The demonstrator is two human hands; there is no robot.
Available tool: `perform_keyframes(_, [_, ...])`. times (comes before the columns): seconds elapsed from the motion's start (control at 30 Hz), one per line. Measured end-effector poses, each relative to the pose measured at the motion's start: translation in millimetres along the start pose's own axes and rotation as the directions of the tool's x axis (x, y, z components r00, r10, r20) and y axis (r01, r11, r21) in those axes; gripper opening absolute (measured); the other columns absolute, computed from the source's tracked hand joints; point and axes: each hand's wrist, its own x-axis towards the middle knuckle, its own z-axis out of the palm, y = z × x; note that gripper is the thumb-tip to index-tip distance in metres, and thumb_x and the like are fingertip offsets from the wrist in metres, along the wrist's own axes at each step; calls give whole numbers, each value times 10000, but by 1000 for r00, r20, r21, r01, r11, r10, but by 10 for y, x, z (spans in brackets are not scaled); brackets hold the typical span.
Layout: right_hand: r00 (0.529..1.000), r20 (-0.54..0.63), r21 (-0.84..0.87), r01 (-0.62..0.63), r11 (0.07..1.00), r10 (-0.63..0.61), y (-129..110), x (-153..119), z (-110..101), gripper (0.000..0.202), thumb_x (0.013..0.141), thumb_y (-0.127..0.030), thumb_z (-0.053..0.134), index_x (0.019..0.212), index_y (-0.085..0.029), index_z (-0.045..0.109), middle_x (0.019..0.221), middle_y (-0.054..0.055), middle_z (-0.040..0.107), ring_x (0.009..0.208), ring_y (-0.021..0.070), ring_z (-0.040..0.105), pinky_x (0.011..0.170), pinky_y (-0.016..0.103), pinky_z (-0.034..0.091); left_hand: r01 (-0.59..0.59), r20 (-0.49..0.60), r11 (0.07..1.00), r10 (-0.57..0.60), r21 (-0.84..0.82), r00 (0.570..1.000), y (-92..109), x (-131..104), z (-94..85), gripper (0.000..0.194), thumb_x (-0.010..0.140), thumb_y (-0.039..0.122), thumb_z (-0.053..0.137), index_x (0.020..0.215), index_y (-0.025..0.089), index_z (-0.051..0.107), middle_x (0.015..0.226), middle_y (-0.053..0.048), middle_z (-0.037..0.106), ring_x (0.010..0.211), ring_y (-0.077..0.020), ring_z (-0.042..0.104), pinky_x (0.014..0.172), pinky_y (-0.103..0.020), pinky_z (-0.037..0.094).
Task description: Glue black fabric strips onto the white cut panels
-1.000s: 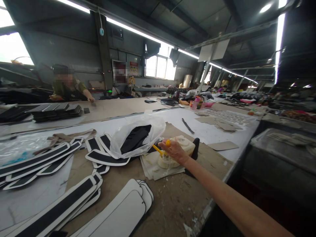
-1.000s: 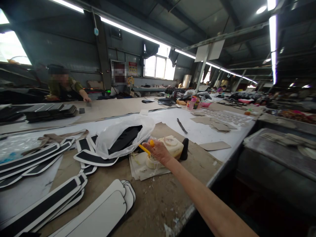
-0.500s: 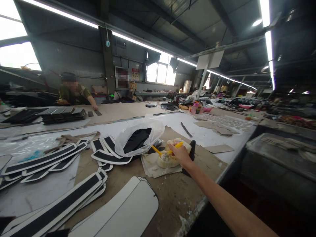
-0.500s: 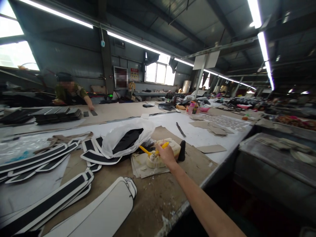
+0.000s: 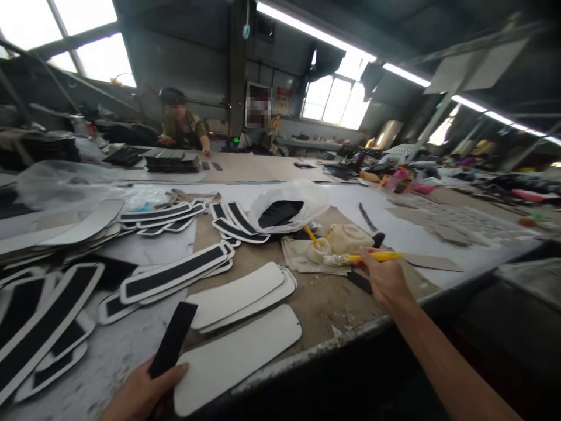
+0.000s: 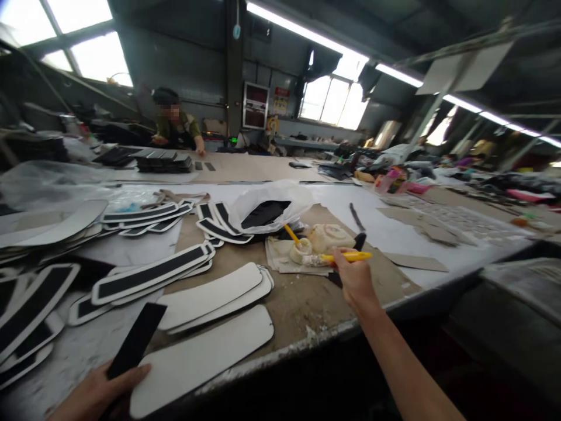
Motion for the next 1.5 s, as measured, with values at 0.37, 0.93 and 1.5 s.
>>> perform_keyframes(0.37, [741, 575, 85, -476, 876, 347, -48, -1997, 771, 256, 678, -359, 712, 770, -157, 584, 743, -9, 584, 600, 77, 517, 592, 183, 443, -18, 105, 993, 31, -118, 994, -153, -28, -13, 364, 606, 506, 641, 645, 166, 519, 427, 32, 494, 407, -103, 408, 406, -206, 266])
perform_keyframes(0.93, [759, 554, -12, -405, 914, 343, 97, -2249, 997, 247, 718, -375, 667, 776, -165, 552, 735, -21, 554, 595, 84, 501, 623, 218, 404, -138, 134, 988, 146, -67, 980, -157, -44, -39, 374, 737, 497, 484, 552, 172, 495, 434, 13, 529, 430, -125, 475, 450, -236, 326])
perform_keyframes(1.5, [905, 410, -430, 78, 899, 117, 88, -1599, 508, 300, 744, -472, 565, 766, -175, 541, 622, -2, 541, 586, 171, 540, 577, 269, 425, -165, 58, 986, 165, -1, 985, -222, -20, -17, 445, 711, 594, 450, 517, 195, 489, 417, -1, 541, 440, -167, 503, 495, -270, 346])
